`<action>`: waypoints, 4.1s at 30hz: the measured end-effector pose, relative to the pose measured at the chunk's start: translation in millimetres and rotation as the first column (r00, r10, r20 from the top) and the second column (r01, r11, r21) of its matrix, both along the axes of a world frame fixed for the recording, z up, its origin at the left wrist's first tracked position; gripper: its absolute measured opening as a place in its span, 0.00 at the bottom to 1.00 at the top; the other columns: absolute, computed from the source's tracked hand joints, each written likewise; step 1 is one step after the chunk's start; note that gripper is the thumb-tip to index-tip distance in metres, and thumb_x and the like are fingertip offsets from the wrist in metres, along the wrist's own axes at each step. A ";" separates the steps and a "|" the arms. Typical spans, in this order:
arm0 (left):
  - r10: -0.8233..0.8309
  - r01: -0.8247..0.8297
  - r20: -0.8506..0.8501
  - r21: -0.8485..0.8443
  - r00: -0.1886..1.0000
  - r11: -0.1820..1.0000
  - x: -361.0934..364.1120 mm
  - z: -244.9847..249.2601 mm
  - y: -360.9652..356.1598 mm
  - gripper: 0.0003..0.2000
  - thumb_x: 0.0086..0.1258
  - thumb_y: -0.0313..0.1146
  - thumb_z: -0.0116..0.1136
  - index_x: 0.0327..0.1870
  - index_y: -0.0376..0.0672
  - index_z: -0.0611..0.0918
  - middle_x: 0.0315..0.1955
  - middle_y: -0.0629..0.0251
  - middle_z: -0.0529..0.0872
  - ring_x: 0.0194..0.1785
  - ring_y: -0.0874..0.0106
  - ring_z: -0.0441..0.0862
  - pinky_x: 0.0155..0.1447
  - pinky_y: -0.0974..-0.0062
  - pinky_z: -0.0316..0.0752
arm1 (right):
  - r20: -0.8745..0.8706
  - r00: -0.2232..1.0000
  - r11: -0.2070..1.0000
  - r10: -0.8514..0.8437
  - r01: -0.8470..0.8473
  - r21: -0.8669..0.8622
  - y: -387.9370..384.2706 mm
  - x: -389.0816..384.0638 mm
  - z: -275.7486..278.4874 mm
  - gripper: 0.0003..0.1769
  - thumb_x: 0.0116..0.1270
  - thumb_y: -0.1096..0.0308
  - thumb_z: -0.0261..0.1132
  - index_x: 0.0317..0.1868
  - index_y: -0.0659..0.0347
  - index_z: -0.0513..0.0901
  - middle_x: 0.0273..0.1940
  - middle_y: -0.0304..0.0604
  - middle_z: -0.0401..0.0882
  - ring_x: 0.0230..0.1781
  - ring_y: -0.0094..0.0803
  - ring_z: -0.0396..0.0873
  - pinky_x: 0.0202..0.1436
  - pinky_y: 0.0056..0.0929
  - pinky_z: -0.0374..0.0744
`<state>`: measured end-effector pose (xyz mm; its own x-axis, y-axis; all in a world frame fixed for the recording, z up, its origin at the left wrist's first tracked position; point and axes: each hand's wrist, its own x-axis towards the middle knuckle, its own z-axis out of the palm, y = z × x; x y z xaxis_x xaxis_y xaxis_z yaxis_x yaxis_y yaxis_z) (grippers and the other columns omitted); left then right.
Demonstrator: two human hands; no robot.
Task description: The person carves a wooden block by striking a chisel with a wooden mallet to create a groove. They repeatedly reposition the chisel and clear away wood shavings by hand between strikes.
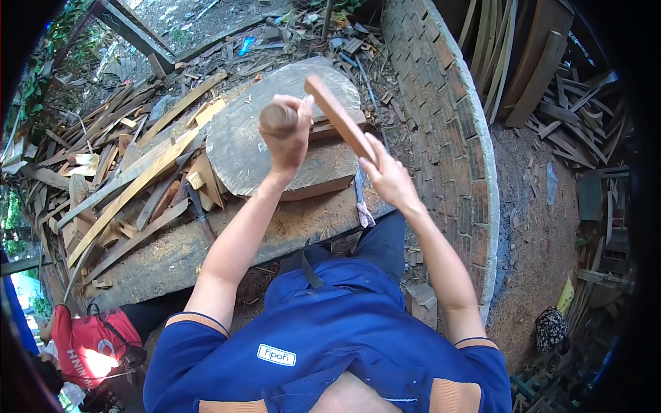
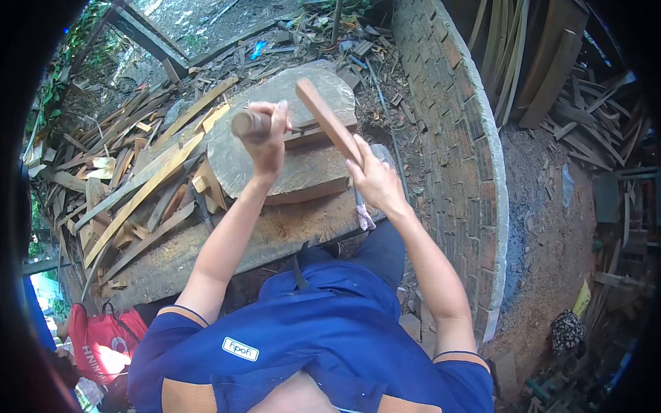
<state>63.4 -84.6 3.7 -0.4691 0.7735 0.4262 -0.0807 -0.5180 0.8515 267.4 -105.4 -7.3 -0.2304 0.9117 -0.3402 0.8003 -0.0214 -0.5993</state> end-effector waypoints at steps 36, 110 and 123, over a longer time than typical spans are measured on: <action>-0.004 0.003 -0.102 -0.016 0.995 1.000 -31.1 0.4 37.9 0.07 0.67 0.24 0.62 0.32 0.40 0.76 0.18 0.69 0.79 0.18 0.79 0.78 0.20 0.85 0.72 | -0.019 1.000 0.987 0.011 -0.007 0.163 -19.1 -9.2 -16.1 0.33 0.72 0.57 0.58 0.74 0.49 0.58 0.48 0.66 0.82 0.49 0.66 0.79 0.52 0.58 0.77; 0.029 -0.049 0.321 0.054 0.947 0.997 -35.5 19.1 17.1 0.11 0.70 0.25 0.61 0.28 0.42 0.72 0.17 0.69 0.74 0.20 0.77 0.73 0.32 0.69 0.75 | 0.035 0.999 0.997 0.013 -0.015 0.069 19.3 -31.3 -13.1 0.35 0.71 0.52 0.55 0.76 0.46 0.56 0.53 0.70 0.79 0.55 0.66 0.78 0.60 0.58 0.74; -0.043 0.034 -0.118 -0.083 0.992 0.996 -17.6 8.2 32.6 0.09 0.68 0.26 0.64 0.27 0.40 0.77 0.17 0.70 0.79 0.18 0.80 0.76 0.24 0.81 0.72 | 0.007 1.000 0.997 -0.001 0.000 0.079 14.0 -31.0 -10.3 0.34 0.71 0.54 0.56 0.75 0.49 0.58 0.53 0.67 0.80 0.54 0.64 0.79 0.61 0.55 0.74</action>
<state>45.9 -51.9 11.8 -0.3876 0.8241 0.4131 0.0060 -0.4459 0.8951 236.5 -91.4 -17.7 -0.2276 0.9358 -0.2691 0.8046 0.0251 -0.5933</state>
